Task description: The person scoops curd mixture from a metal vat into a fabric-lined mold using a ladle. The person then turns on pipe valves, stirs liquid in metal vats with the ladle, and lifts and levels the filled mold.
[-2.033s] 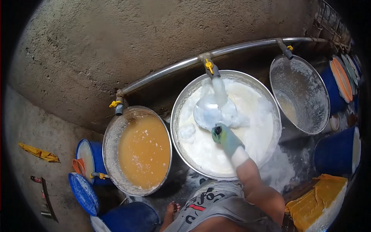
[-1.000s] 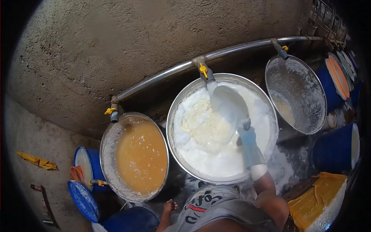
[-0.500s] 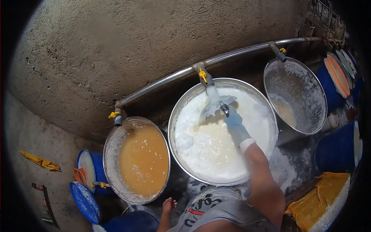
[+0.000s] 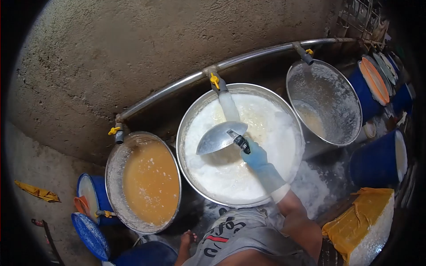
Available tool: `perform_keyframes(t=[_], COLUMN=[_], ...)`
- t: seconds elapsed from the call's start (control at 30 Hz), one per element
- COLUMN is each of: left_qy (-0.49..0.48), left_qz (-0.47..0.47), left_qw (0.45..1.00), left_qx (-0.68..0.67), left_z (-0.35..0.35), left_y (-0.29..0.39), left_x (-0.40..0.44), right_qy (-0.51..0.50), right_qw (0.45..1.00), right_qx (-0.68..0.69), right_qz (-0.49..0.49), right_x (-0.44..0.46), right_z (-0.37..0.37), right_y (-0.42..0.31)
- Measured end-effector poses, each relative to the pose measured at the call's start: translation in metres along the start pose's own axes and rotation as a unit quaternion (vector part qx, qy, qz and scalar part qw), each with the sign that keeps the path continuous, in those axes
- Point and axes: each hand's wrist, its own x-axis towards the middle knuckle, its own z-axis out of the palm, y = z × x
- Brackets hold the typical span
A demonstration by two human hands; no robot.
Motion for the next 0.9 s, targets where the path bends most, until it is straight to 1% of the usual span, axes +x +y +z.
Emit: perform_keyframes(t=[0.07, 0.13, 0.2, 0.23, 0.3, 0.33, 0.37, 0.4, 0.43, 0.47, 0.5, 0.53, 0.57, 0.6, 0.63, 0.67, 0.7, 0.73, 0.77, 0.83, 0.87, 0.9], left_qy=[0.0, -0.012, -0.005, -0.003, 0.006, 0.012, 0.009, 0.006, -0.006, -0.017, -0.02, -0.031, -0.04, -0.044, -0.07, -0.095, -0.098, -0.111, -0.123, -0.163, -0.192, -0.221], left_qz=[-0.039, 0.007, 0.022, 0.026, 0.031, 0.029, 0.045, 0.037, 0.054, 0.071, 0.07, 0.09, 0.11, 0.108, 0.158, 0.207, 0.206, 0.219, 0.231, 0.239, 0.254, 0.243], left_qw=[0.998, 1.0, 0.999, 0.999, 0.998, 0.998, 0.996, 0.996, 0.994, 0.991, 0.991, 0.989, 0.987, 0.988, 0.976, 0.961, 0.962, 0.95, 0.937, 0.944, 0.934, 0.932], left_qx=[-0.055, -0.021, 0.026, 0.036, 0.048, 0.057, 0.076, 0.078, 0.096, 0.115, 0.11, 0.109, 0.108, 0.103, 0.13, 0.157, 0.152, 0.193, 0.233, 0.16, 0.16, 0.152], left_z=[0.011, 0.024, 0.028, 0.031, 0.042, 0.047, 0.05, 0.054, 0.059, 0.066, 0.076, 0.088, 0.101, 0.112, 0.124, 0.137, 0.153, 0.174, 0.197, 0.24, 0.262, 0.288], left_y=[0.0, 0.014, 0.028, 0.036, 0.042, 0.043, 0.042, 0.04, 0.046, 0.054, 0.061, 0.066, 0.072, 0.076, 0.081, 0.088, 0.102, 0.129, 0.154, 0.185, 0.207, 0.227], left_x=[0.025, 0.032, 0.043, 0.044, 0.049, 0.051, 0.049, 0.054, 0.056, 0.057, 0.057, 0.057, 0.057, 0.061, 0.065, 0.069, 0.063, 0.048, 0.038, 0.051, 0.055, 0.072], right_qy=[0.006, 0.011, 0.101, 0.097, 0.141, 0.136, 0.192, 0.24, 0.239, 0.235, 0.228, 0.227, 0.198, 0.169, 0.14, 0.111, 0.068, 0.026, 0.014, 0.011, 0.013, 0.016], right_qw=[1.0, 0.999, 0.994, 0.994, 0.987, 0.987, 0.979, 0.947, 0.948, 0.927, 0.896, 0.898, 0.886, 0.871, 0.86, 0.845, 0.816, 0.782, 0.761, 0.725, 0.708, 0.695], right_qx=[-0.009, -0.017, 0.024, 0.018, -0.074, -0.08, 0.067, 0.214, 0.21, 0.291, 0.368, 0.364, 0.393, 0.421, 0.426, 0.43, 0.467, 0.504, 0.521, 0.55, 0.56, 0.568], right_qz=[-0.016, -0.033, -0.039, -0.044, 0.031, 0.018, 0.002, -0.012, -0.016, 0.041, 0.098, 0.095, 0.143, 0.19, 0.245, 0.298, 0.334, 0.366, 0.385, 0.414, 0.429, 0.44], right_x=[0.006, 0.013, 0.017, 0.01, 0.002, 0.004, 0.002, -0.001, -0.013, -0.026, -0.037, -0.044, -0.05, -0.054, -0.066, -0.081, -0.096, -0.112, -0.128, -0.161, -0.178, -0.193], right_z=[-0.03, -0.057, -0.081, -0.099, -0.14, -0.141, -0.135, -0.134, -0.141, -0.152, -0.16, -0.159, -0.155, -0.156, -0.159, -0.163, -0.168, -0.168, -0.166, -0.158, -0.152, -0.146], right_y=[0.0, 0.008, 0.018, 0.009, -0.017, 0.0, 0.03, 0.049, 0.051, 0.05, 0.052, 0.058, 0.07, 0.069, 0.068, 0.05, 0.051, 0.056, 0.058, 0.062, 0.063, 0.065])
